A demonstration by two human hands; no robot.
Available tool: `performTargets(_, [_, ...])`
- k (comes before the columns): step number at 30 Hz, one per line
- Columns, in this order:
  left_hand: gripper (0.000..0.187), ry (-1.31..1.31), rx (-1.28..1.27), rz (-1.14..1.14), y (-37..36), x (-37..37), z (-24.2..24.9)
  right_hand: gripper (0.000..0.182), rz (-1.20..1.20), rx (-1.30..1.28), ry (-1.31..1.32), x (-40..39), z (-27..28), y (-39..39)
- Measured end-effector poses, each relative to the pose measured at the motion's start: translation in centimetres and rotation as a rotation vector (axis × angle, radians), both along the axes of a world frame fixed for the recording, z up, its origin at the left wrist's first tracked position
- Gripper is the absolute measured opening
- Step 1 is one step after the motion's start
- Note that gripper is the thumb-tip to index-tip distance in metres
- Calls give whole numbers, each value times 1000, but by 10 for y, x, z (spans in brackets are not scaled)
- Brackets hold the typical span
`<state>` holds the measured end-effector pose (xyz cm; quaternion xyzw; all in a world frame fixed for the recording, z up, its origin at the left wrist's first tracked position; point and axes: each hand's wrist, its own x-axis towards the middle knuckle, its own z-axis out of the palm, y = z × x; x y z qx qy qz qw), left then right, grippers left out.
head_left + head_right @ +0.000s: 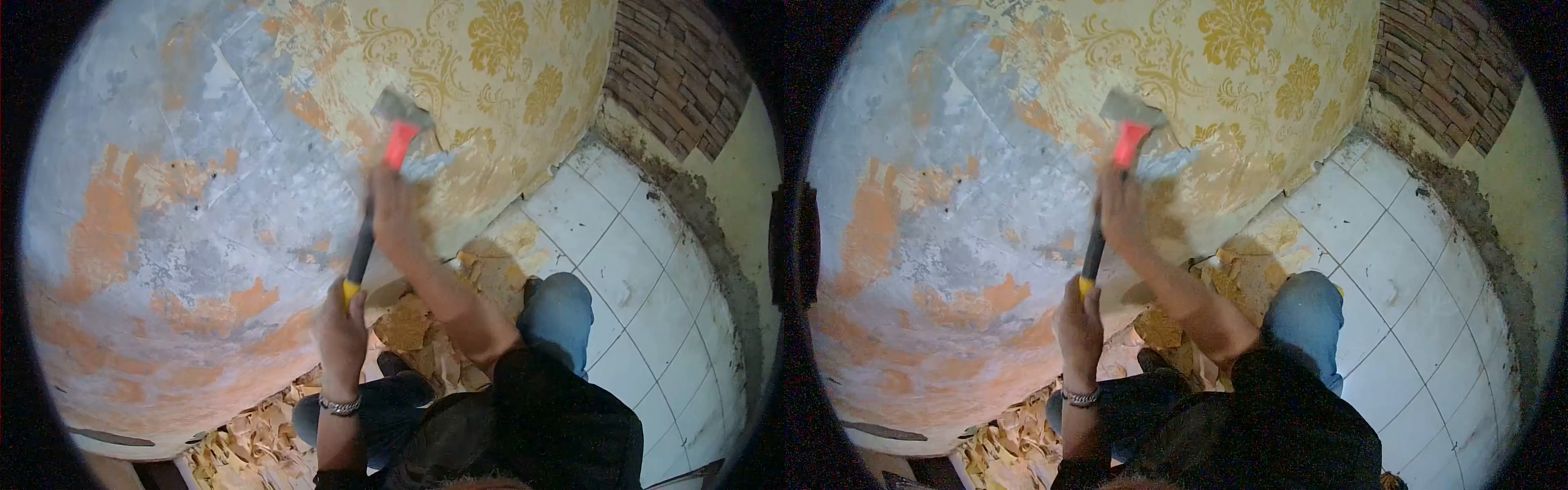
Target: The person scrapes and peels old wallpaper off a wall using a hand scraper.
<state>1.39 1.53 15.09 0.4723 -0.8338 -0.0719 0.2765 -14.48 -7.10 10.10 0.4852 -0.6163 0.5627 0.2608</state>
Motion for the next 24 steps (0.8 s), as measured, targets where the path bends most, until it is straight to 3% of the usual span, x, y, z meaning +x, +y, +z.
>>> performTargets(1, [26,-33,29,27,-1,-13,11,51,2,6,3,-8,8,0])
performTargets(3, [27,-54,14,5,-11,-11,11,49,960,149,-1439,-24,57,16])
performTargets(4, [27,-83,-15,-1,-17,-6,13,49,968,138,-1433,-21,45,8])
performTargets(6, [29,-33,-31,-26,-7,-1,13,21,644,126,-860,-11,5,-14])
performTargets(7, [29,-18,19,-4,3,1,10,21,645,134,-852,-6,4,-8])
performTargets(9, [29,-5,111,68,15,-1,9,15,-78,-212,-67,-1,10,-1])
performTargets(12, [28,-50,-1,15,-7,-17,14,19,-106,-100,-34,-19,22,-4])
performTargets(13, [28,-97,78,61,-7,-17,23,19,-109,-81,-48,-21,26,6])
performTargets(15, [28,-30,51,-1,0,-19,21,37,932,126,-1360,-30,58,25])
performTargets(16, [28,40,26,-56,7,-19,20,37,932,128,-1363,-20,39,19])
performTargets(18, [27,-4,44,-22,14,-19,21,55,141,-30,-162,-1,-8,-2])
performTargets(22, [32,-233,26,93,-9,-18,35,55,153,-113,-135,-18,2,-11])
performTargets(24, [33,-155,81,112,0,-19,31,57,446,66,-481,-22,17,-1])
